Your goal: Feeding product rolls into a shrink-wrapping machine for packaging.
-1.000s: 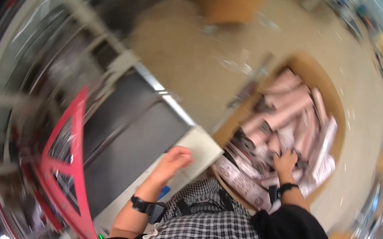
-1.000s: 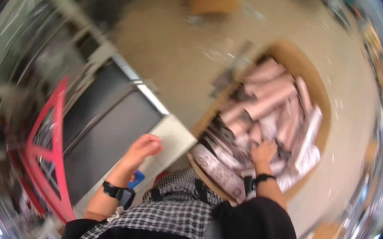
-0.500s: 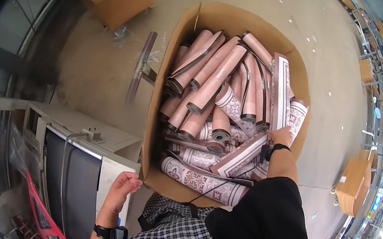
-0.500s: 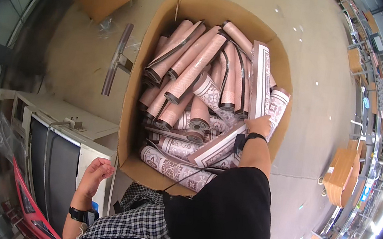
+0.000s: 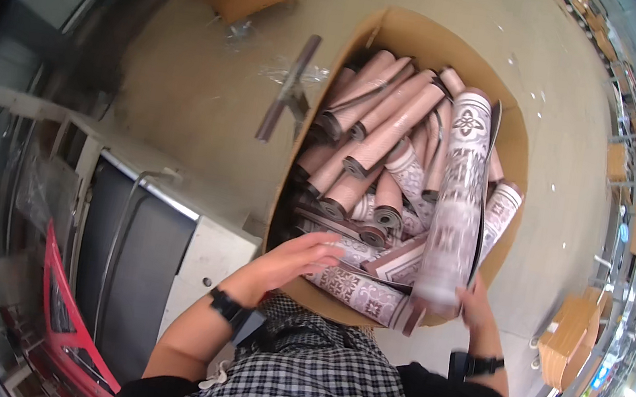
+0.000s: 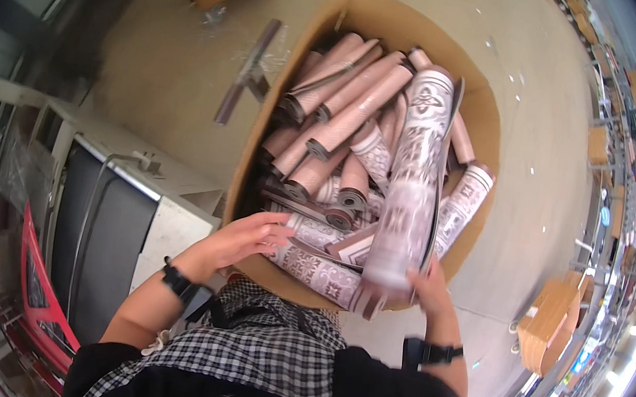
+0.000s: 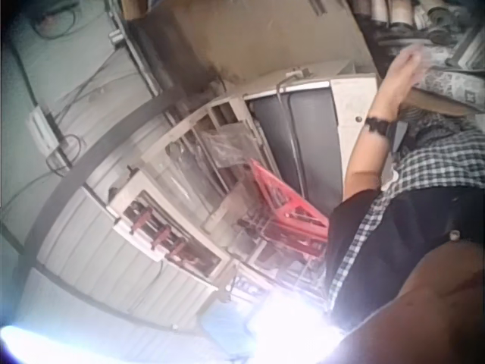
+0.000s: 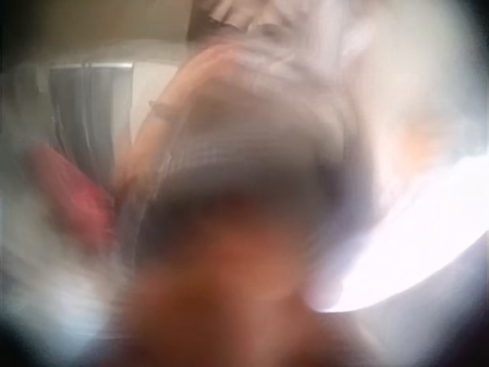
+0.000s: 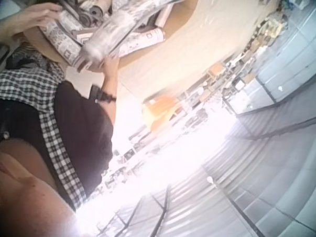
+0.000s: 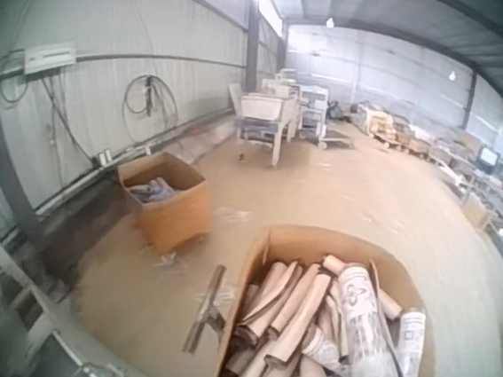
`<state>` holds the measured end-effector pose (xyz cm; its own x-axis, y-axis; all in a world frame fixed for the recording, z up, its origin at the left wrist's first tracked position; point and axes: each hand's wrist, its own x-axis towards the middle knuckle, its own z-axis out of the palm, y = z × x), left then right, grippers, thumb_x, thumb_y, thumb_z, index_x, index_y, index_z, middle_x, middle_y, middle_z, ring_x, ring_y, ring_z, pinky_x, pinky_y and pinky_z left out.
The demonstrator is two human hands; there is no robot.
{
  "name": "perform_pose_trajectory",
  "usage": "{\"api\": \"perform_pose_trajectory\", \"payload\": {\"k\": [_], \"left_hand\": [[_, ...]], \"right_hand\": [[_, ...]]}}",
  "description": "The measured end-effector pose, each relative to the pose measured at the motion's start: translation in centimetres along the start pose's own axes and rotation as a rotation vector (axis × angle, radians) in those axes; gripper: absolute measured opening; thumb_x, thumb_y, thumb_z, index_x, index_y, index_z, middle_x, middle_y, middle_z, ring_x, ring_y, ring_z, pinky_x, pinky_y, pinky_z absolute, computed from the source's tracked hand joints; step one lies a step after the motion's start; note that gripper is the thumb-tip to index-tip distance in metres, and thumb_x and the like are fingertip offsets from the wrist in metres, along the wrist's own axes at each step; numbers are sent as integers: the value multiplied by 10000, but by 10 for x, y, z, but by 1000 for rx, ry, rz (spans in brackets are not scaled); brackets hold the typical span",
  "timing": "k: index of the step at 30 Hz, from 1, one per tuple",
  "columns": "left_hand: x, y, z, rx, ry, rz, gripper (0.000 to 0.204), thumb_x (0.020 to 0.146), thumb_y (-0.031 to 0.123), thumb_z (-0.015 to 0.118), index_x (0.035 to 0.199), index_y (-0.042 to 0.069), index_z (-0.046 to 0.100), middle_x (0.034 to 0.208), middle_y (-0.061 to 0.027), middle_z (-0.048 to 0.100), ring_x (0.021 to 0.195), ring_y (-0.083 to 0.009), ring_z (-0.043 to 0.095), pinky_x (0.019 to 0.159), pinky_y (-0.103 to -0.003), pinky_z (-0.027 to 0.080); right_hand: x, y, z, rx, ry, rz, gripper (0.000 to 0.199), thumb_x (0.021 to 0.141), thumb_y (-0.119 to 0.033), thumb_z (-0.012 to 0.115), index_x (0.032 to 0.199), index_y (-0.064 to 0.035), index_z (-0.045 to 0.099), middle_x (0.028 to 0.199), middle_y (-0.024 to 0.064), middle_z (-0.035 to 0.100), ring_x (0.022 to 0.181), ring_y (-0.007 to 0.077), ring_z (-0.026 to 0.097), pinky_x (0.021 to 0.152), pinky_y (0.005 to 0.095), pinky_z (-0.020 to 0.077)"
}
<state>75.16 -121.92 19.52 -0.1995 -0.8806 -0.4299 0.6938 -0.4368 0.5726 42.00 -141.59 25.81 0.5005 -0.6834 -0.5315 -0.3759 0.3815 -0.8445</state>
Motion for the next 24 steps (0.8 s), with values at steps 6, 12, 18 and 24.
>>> {"api": "perform_pose_trajectory", "payload": {"k": [6, 12, 18, 24], "left_hand": [[8, 23, 9, -665, -539, 466, 919, 657, 469, 758, 1372, 101, 314, 1389, -158, 359, 1254, -331, 376, 1056, -467, 289], [-110, 11, -35, -831, 53, 849, 720, 649, 323, 804, 1235, 73, 470, 1243, -93, 518, 1179, -243, 463, 1066, -422, 305], [-165, 19, -74, -906, 171, 1042, 621, 787, 318, 689, 1280, 80, 397, 1296, -59, 450, 1217, -224, 404, 1062, -445, 289], [-259, -22, -129, -813, 846, 944, 497, 884, 337, 566, 1259, 57, 398, 1222, -140, 483, 1114, -245, 483, 978, -393, 387]], "right_hand": [[-16, -56, 69, -34, -819, 315, 937, 610, -279, 806, 1353, 18, 320, 1297, 86, 458, 1206, 182, 410, 1041, 326, 274], [19, -147, 255, -1213, -765, -573, 1082, 538, -325, 813, 1371, 33, 223, 1342, 232, 371, 1250, 337, 376, 1039, 398, 291], [59, -132, 420, -1232, -639, -969, 867, 492, -213, 786, 1230, 18, 395, 1106, 206, 505, 1025, 381, 488, 887, 453, 388], [81, -159, 488, -1379, -485, -1469, 738, 460, -134, 741, 1153, -67, 497, 1021, 137, 520, 966, 321, 501, 874, 417, 375]]}}
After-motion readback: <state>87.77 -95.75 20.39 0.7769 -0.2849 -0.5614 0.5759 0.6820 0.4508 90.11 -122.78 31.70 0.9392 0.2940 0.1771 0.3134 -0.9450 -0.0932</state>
